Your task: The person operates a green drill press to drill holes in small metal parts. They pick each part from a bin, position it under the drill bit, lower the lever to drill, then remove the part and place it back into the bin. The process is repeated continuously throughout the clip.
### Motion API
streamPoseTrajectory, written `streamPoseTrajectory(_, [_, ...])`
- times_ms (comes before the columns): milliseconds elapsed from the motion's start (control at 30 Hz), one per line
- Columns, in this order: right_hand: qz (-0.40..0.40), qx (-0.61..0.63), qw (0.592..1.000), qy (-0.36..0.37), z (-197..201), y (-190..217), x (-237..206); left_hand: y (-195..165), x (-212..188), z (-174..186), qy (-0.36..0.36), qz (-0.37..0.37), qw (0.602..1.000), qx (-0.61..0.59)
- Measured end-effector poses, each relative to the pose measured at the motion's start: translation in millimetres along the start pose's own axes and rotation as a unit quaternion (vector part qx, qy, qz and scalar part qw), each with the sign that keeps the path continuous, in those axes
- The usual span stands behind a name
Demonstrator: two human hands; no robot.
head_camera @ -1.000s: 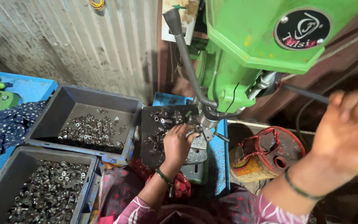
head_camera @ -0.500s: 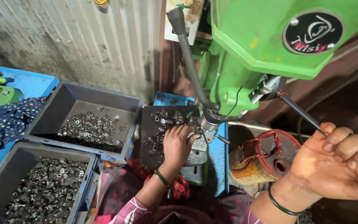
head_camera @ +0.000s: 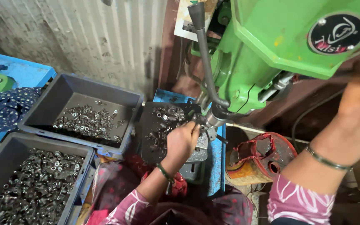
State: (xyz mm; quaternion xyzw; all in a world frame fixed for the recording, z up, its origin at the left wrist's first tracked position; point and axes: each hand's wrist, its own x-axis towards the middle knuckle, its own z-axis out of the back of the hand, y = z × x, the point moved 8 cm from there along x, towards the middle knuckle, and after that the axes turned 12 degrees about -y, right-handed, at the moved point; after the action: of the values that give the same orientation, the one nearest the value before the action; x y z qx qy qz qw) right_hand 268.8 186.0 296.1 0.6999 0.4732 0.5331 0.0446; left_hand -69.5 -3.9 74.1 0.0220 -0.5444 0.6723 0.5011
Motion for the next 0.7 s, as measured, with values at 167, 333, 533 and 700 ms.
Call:
streamPoseTrajectory(167, [-0.042, -0.006, 0.999, 0.0, 12.8, -4.5, 13.3, 21.7, -4.4, 12.2, -0.004, 0.114, 0.992, -0.057])
streamPoseTrajectory(333, [-0.048, -0.007, 0.999, -0.009, 17.9, -3.0, -3.2, 24.4, -7.0, 23.9, -0.029, 0.102, 0.984, -0.144])
streamPoseTrajectory(533, [-0.049, -0.009, 0.999, -0.012, 17.2, -2.7, -0.5, 16.7, -10.8, 10.7, -0.022, 0.036, 0.997, -0.071])
streamPoseTrajectory(700, [-0.051, -0.009, 0.999, -0.013, 13.4, -1.4, -2.8, 13.4, -27.0, 12.1, -0.071, 0.024, 0.992, -0.1])
